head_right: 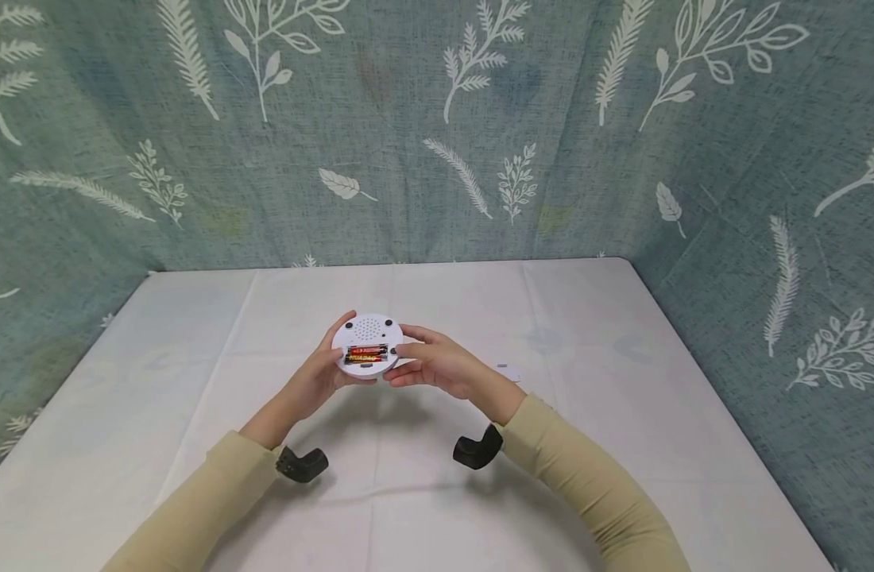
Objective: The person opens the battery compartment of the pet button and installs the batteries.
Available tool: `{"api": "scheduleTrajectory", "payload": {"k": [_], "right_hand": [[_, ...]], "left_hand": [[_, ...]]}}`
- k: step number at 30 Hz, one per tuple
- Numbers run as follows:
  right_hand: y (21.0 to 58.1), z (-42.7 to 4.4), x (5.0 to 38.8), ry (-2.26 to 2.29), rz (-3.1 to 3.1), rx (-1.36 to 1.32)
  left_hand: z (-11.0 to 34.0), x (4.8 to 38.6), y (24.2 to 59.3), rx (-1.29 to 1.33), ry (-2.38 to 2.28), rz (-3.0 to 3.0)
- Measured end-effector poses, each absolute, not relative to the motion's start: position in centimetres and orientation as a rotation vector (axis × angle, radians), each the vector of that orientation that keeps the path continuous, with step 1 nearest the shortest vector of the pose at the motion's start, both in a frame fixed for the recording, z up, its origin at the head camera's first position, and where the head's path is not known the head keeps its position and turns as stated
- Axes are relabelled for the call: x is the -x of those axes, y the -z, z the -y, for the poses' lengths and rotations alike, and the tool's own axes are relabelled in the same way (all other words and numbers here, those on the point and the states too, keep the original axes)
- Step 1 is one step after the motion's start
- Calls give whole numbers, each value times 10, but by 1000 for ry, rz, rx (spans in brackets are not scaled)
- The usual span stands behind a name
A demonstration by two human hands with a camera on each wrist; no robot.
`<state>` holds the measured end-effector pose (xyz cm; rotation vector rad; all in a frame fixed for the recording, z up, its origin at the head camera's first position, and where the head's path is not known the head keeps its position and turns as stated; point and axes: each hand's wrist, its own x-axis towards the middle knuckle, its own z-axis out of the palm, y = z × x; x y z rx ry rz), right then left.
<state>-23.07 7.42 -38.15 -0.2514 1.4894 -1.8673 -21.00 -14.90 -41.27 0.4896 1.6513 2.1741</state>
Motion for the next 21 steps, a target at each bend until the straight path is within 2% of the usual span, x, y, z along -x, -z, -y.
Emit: {"api": "scheduleTrajectory", "payload": {"k": [21], "right_hand": [[380,-74,229,1889,-1505,270]], "left_hand": [[150,214,414,-475,-2156,-1683]]}}
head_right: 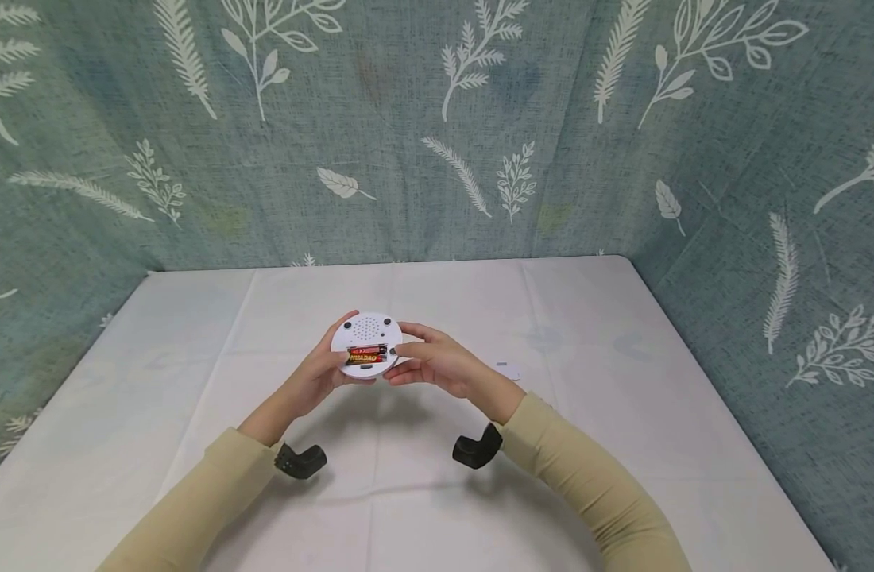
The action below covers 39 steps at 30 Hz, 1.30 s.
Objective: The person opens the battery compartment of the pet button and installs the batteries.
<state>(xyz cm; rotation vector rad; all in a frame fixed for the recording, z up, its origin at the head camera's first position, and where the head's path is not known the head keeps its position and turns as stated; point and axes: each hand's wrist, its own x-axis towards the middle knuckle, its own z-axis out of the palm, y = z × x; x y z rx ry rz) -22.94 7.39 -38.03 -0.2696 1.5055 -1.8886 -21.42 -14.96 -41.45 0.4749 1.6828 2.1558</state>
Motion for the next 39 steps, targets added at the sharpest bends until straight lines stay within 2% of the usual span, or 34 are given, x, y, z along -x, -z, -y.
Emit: {"api": "scheduleTrajectory", "payload": {"k": [39], "right_hand": [[386,-73,229,1890,-1520,243]], "left_hand": [[149,217,416,-525,-2014,-1907]]}}
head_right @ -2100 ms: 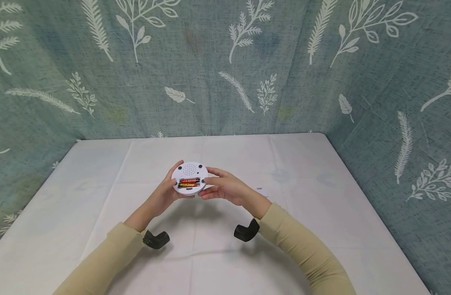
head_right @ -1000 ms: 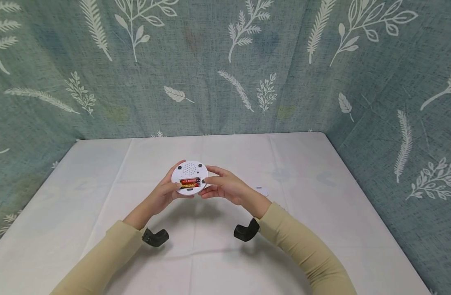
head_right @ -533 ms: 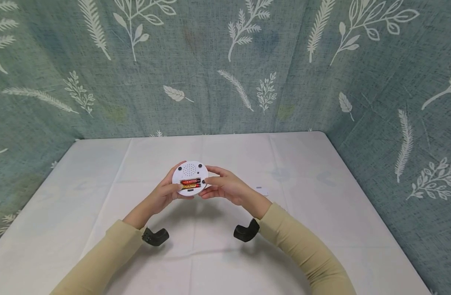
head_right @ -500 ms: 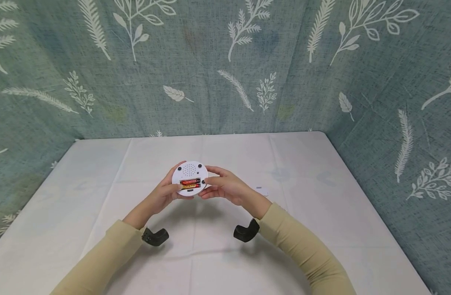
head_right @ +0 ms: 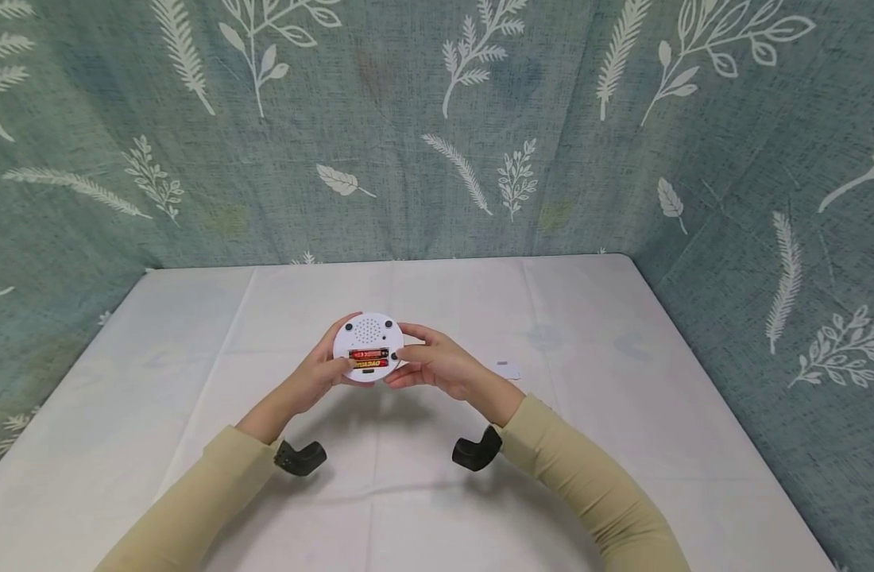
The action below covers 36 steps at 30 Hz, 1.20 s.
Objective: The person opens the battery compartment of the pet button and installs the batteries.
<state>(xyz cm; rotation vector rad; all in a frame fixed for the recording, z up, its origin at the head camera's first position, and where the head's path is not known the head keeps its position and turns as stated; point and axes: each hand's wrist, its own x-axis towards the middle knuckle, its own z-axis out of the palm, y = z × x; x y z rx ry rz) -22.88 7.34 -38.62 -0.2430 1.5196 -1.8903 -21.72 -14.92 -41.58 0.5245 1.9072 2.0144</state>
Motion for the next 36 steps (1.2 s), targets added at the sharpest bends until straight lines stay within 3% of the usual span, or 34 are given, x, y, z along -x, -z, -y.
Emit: {"api": "scheduleTrajectory", "payload": {"k": [36], "right_hand": [[384,-81,231,1827,-1536,279]], "left_hand": [[143,210,418,-483,-1919,-2113]]}}
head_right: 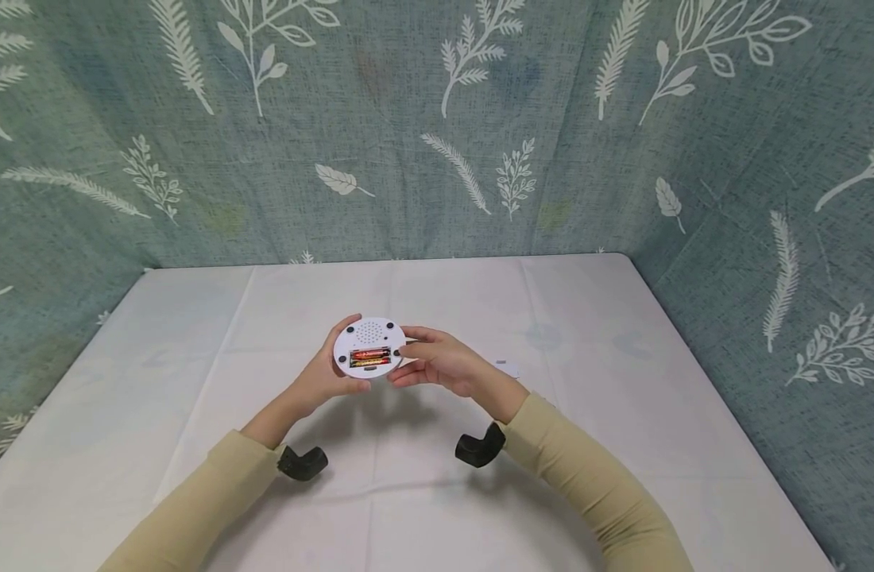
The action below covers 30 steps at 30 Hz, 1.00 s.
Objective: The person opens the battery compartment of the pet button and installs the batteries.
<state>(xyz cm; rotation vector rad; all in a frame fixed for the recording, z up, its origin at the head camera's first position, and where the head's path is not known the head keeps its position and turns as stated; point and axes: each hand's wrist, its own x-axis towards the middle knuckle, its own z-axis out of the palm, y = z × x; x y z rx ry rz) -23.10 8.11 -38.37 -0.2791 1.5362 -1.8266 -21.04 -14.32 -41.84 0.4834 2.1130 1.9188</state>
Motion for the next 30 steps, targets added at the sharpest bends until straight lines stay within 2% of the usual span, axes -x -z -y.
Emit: {"api": "scheduleTrajectory", "payload": {"k": [9,15,24,30], "right_hand": [[374,-115,244,1577,-2096,443],[373,-152,256,1375,-2388,410],[401,-190,266,827,-2640,449],[419,-195,267,675,-2712,493]], "left_hand": [[147,211,420,-432,-1967,-2082],[151,211,422,-441,-1953,-2085],[150,208,419,-452,-1960,-2068],[149,208,419,-456,-1961,-2056]]}}
